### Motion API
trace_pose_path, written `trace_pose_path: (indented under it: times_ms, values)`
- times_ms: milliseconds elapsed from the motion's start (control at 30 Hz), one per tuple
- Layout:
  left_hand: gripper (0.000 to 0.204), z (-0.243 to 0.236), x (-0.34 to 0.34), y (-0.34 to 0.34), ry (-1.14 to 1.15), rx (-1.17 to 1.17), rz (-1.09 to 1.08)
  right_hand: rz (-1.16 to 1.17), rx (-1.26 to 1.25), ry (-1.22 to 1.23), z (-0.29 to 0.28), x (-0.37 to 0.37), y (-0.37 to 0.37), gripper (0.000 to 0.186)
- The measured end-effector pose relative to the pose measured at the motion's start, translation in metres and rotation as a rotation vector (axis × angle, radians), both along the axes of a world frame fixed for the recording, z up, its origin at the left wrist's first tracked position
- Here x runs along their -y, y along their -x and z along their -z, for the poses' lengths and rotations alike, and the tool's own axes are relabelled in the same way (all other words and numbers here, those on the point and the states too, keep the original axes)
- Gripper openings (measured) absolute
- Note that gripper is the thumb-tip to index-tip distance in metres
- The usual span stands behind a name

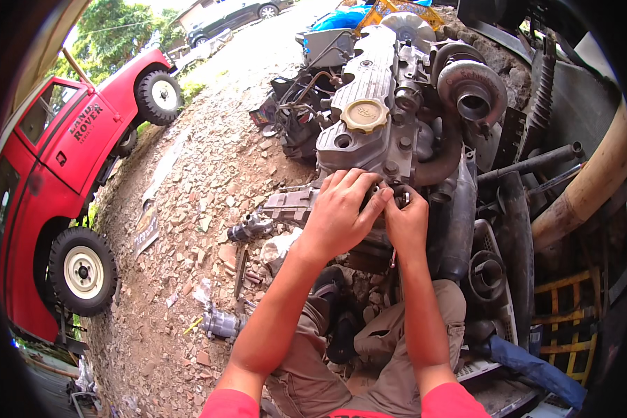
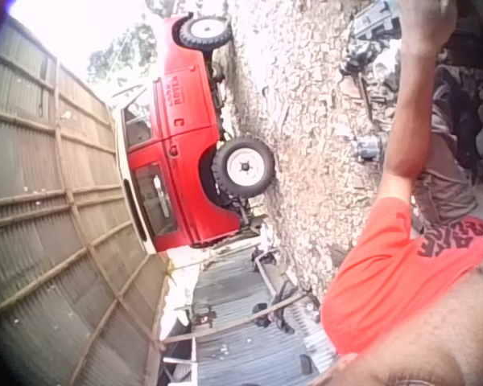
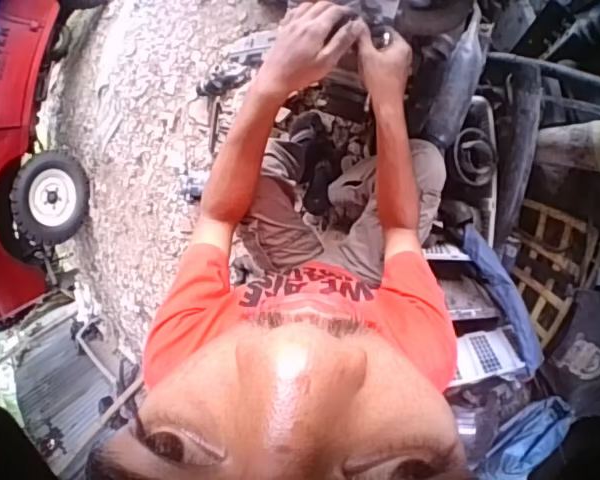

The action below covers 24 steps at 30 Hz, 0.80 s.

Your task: The person sits on the ground and uses a wrench to loosen and remove bolts from a car engine. They detach a metal gasket and a larger engine component, placing them aside on the ground.

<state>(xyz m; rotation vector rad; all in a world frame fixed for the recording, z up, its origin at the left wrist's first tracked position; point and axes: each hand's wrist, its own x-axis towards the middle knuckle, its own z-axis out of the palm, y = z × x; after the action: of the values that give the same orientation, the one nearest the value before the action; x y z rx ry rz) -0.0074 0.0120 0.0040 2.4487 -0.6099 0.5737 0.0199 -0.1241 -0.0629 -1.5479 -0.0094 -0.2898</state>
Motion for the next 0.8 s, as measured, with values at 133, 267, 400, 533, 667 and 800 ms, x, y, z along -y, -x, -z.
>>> trace_pose_path:
  times_ms: [133, 267, 400, 533, 667, 800]
  values:
    - [0.037, 0.0, -0.0005, 0.0, 0.0, 0.003, 0.006, 0.022, 0.01, -0.008, 0.0092, 0.0006, -0.0045, 0.031]
    - [0.037, -0.0009, -0.0008, 0.0004, 0.008, 0.0, 0.009, 0.007, 0.016, -0.096, 0.0069, -0.0033, -0.0024, 0.031]
    - [0.037, 0.0011, -0.0006, -0.0004, 0.009, 0.005, 0.007, 0.0, -0.013, -0.049, 0.0047, -0.0004, -0.0028, 0.031]
    - [0.038, 0.0009, 0.0009, -0.0012, 0.007, 0.0, 0.009, 0.006, 0.002, -0.026, 0.0106, 0.0023, -0.0069, 0.032]
    - [0.038, 0.0006, -0.0003, -0.0007, 0.004, 0.002, 0.008, -0.014, -0.016, -0.039, 0.0067, 0.001, -0.0037, 0.031]
    - [0.038, 0.0013, -0.0013, -0.0017, 0.0, 0.008, 0.007, -0.056, -0.021, -0.129, 0.001, 0.0002, -0.0001, 0.029]
